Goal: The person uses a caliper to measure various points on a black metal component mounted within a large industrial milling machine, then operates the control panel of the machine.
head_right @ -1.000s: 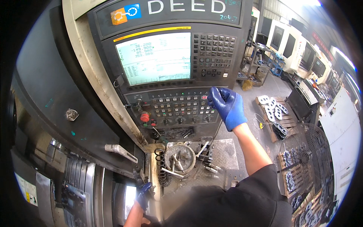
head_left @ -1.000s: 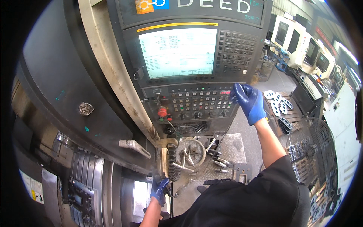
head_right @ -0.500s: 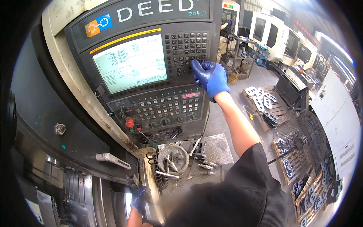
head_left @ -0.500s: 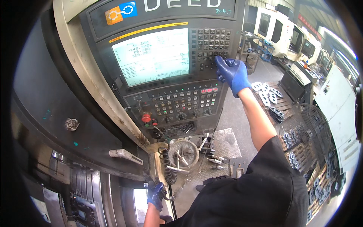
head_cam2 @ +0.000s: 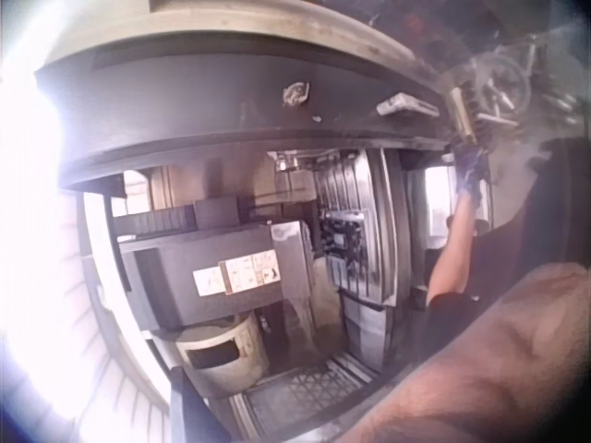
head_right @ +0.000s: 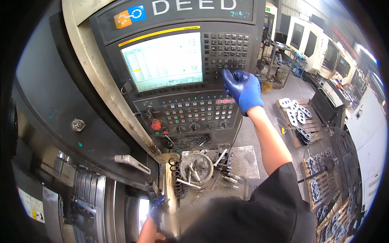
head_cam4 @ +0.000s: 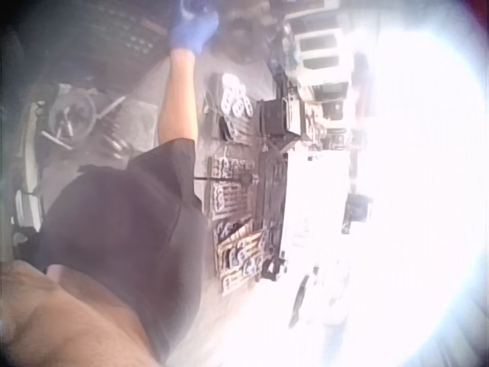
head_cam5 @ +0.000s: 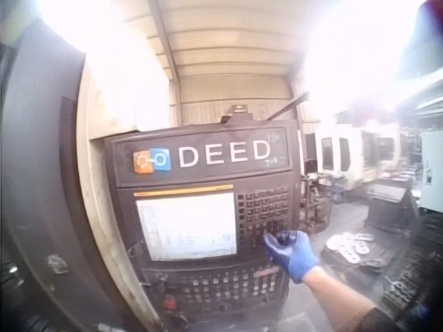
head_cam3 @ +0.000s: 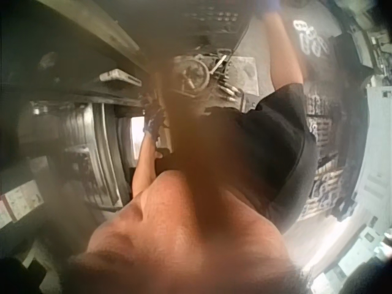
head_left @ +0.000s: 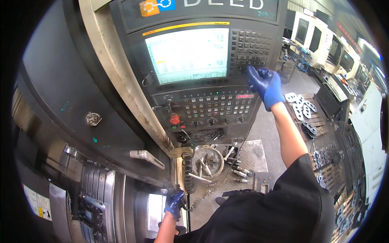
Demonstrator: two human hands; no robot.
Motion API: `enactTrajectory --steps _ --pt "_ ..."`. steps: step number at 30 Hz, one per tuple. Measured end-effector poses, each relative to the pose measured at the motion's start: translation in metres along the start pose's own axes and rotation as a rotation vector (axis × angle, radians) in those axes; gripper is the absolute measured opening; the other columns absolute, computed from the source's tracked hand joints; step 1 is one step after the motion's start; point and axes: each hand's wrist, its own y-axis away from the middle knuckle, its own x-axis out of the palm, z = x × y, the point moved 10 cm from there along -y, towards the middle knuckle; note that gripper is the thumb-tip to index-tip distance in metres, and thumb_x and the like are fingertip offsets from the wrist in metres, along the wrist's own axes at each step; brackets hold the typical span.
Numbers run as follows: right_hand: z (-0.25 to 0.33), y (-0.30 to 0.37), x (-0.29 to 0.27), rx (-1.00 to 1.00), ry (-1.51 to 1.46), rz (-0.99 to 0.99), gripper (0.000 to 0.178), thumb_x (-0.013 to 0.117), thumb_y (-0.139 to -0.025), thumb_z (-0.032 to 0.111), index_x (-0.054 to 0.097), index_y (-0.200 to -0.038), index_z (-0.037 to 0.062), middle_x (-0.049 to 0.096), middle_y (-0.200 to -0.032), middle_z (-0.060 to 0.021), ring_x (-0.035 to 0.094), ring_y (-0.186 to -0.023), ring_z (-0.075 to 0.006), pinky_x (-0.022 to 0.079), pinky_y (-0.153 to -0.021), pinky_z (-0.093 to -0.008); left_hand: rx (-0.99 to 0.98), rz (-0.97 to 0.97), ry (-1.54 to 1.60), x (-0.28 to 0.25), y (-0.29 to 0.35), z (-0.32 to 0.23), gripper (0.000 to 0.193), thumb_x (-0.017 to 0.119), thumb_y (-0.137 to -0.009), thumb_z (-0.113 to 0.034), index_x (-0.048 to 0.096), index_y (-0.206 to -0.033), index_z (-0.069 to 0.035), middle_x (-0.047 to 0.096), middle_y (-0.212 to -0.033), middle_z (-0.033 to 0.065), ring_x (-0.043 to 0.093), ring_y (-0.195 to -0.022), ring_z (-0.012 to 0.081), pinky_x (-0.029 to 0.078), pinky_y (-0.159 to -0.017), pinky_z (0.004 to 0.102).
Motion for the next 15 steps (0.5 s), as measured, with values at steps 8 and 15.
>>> enactTrajectory --steps 8,15 --pt "-0.023 0.006 0.005 -0.092 0.104 -0.007 0.041 0.067 -0.092 0.039 0.071 -0.084 -0.0012 0.069 -0.069 -0.0133 0.063 -0.061 -0.0183 0.049 -0.064 -0.0359 0.271 -0.057 -0.198 -0.004 -0.003 -0.009 0.044 0.056 -0.092 -0.046 0.062 -0.113 -0.008 0.068 -0.087 0.0056 0.067 -0.075 0.0183 0.056 -0.067 0.0337" --pt "-0.016 0.008 0.002 -0.109 0.153 -0.019 0.039 0.068 -0.091 0.037 0.071 -0.086 -0.0009 0.070 -0.072 -0.0152 0.066 -0.064 -0.0195 0.050 -0.066 -0.0350 0.172 -0.001 -0.111 -0.024 -0.029 0.008 0.061 0.046 -0.097 -0.063 0.064 -0.110 -0.006 0.071 -0.088 0.0091 0.071 -0.075 0.0218 0.061 -0.068 0.0372"
